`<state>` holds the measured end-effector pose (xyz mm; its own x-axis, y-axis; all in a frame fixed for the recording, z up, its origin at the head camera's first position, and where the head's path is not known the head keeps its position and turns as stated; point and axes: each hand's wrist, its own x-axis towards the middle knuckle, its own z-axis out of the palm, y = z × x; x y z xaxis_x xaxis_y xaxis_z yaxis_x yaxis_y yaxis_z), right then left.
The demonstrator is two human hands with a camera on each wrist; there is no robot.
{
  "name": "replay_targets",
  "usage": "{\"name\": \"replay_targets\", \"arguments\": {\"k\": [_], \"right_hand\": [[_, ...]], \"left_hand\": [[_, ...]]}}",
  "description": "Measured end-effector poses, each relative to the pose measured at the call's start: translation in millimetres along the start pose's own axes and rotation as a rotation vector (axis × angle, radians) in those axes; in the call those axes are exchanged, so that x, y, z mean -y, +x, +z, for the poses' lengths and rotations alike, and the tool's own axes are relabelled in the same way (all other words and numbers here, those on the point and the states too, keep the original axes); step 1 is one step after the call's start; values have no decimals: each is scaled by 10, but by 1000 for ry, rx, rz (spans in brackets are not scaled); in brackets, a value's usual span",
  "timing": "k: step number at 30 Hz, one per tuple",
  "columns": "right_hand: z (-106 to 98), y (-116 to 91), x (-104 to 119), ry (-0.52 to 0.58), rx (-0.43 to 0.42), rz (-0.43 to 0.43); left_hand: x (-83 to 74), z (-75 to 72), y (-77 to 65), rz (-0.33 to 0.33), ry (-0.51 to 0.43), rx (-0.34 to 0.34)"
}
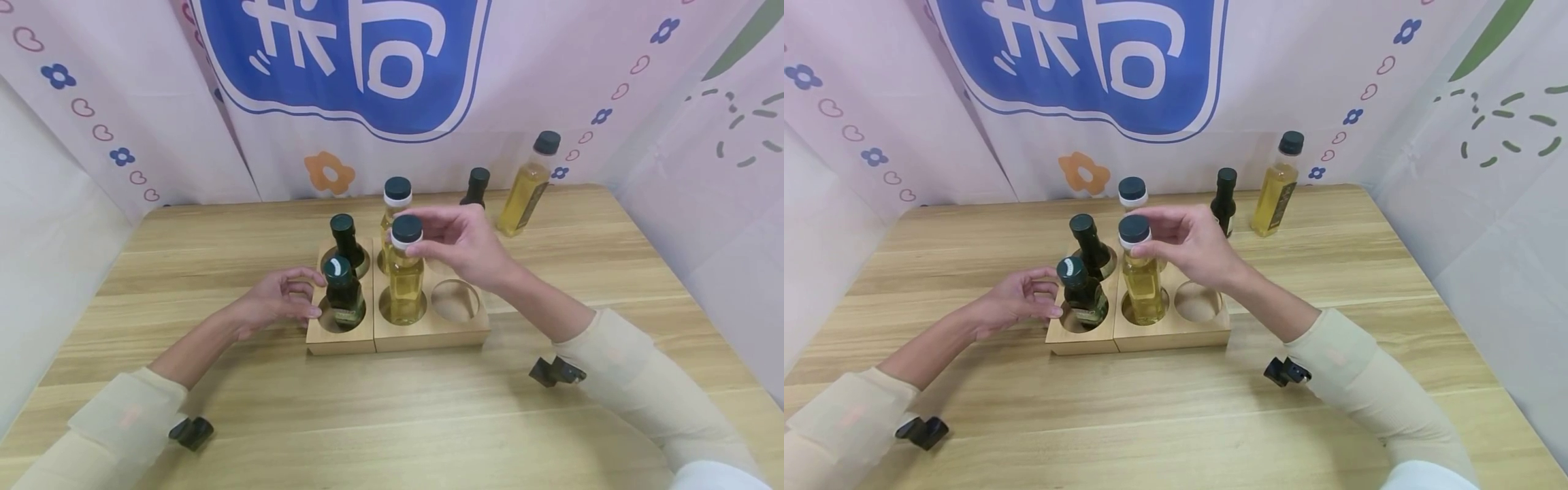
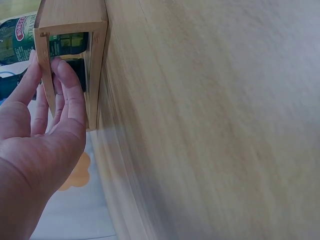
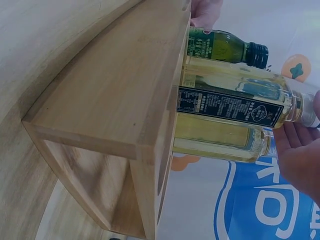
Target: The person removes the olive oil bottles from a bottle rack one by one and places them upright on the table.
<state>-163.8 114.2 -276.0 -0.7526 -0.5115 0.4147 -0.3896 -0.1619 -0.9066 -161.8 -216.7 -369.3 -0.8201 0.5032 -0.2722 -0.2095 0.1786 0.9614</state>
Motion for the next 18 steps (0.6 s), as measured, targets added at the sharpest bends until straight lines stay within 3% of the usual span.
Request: {"name": "replay_targets", "arguments": {"k": [18], "right_hand": [[-37,9,167,2,-111,-14]], "left_hand": [[12,-5,11,10,0,2]]}}
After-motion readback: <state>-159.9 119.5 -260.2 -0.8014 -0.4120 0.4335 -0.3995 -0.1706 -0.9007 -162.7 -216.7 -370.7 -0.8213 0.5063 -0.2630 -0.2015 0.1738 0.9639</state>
